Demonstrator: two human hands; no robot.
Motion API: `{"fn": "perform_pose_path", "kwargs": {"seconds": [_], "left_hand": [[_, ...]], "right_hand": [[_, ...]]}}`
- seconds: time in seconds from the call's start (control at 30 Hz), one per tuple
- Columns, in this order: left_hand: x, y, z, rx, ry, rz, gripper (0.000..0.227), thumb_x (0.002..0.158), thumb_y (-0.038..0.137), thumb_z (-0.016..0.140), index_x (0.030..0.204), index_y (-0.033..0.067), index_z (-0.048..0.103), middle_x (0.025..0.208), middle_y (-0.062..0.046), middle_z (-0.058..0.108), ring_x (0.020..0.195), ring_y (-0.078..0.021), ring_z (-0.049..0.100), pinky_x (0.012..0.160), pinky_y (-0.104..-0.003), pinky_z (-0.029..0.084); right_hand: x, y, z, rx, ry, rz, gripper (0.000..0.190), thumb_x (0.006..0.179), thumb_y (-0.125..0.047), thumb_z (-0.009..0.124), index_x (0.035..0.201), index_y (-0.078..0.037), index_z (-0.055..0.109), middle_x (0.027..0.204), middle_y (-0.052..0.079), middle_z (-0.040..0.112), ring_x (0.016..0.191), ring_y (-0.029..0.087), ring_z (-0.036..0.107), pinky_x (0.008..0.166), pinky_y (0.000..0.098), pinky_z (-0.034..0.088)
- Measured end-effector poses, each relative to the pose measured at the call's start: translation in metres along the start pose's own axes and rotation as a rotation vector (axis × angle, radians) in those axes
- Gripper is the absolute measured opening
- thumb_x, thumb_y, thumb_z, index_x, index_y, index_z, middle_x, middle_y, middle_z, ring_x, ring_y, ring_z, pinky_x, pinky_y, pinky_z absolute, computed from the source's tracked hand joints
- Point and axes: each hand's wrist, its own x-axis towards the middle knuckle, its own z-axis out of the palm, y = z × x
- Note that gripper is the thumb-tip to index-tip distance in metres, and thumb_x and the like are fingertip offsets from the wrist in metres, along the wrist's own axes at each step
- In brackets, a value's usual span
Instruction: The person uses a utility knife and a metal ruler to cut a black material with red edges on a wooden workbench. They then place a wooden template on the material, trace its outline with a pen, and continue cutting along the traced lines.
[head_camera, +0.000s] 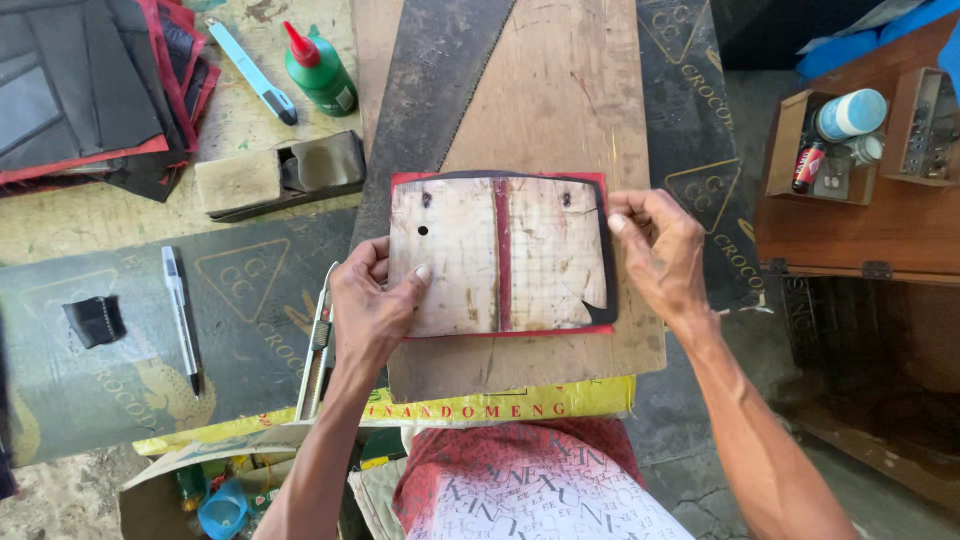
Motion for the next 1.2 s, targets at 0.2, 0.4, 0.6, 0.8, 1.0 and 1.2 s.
{"fn": "perform_pose_path", "kwargs": {"seconds": [0.2,0.4,0.6,0.8,1.0,1.2], "left_hand": [[-0.003,0.0,0.006,0.102,0.039,0.031,0.042,0.084,0.003,0.075,0.124,-0.0064,0.063,0.101,-0.013,0.079,0.085,-0.0125,0.075,0.074,-0.027,0.061],[-0.003,0.007,0.008,0.137,0.032,0.051,0.043,0.085,0.005,0.075,0.125,-0.0057,0.063,0.101,-0.013,0.079,0.086,-0.0123,0.075,0.073,-0.027,0.061],[-0.003,0.016,0.01,0.226,0.042,0.037,0.042,0.085,0.005,0.075,0.124,-0.0049,0.064,0.101,-0.013,0.08,0.085,-0.013,0.076,0.072,-0.027,0.062],[0.0,0.039,0.002,0.342,-0.042,0.001,0.038,0.084,0.01,0.074,0.119,-0.003,0.068,0.097,-0.012,0.08,0.082,-0.0126,0.075,0.071,-0.028,0.062],[0.0,0.061,-0.005,0.621,-0.067,-0.037,0.03,0.084,0.018,0.077,0.108,-0.0002,0.077,0.085,-0.012,0.079,0.073,-0.0128,0.073,0.07,-0.032,0.057],[0.0,0.051,-0.006,0.589,0.017,0.07,0.033,0.079,0.015,0.08,0.108,-0.0012,0.075,0.084,-0.011,0.078,0.073,-0.0143,0.075,0.069,-0.03,0.059]], "right_hand": [[-0.015,-0.001,0.012,-0.121,0.084,-0.206,0.027,0.091,-0.002,0.077,0.118,-0.002,0.074,0.106,0.007,0.066,0.08,0.012,0.062,0.068,0.0258,0.051],[-0.015,-0.001,0.015,-0.143,0.106,-0.235,0.028,0.09,-0.002,0.079,0.118,-0.003,0.074,0.108,0.007,0.065,0.083,0.013,0.063,0.069,0.0262,0.052],[-0.014,-0.001,0.014,-0.181,0.075,-0.27,0.029,0.091,-0.001,0.079,0.119,-0.001,0.073,0.11,0.008,0.064,0.087,0.015,0.065,0.07,0.0255,0.056],[-0.007,-0.001,0.005,-0.389,-0.034,-0.376,0.03,0.085,0.004,0.08,0.115,0.003,0.074,0.114,0.014,0.062,0.099,0.027,0.061,0.085,0.0369,0.053],[-0.008,-0.003,0.003,-0.44,-0.02,-0.492,0.027,0.087,0.004,0.076,0.113,0.004,0.073,0.127,0.015,0.064,0.117,0.036,0.058,0.102,0.042,0.049],[-0.01,-0.004,0.007,-0.443,0.006,-0.542,0.02,0.094,0.005,0.072,0.114,0.006,0.073,0.13,0.014,0.067,0.124,0.034,0.06,0.108,0.0411,0.05]]}}
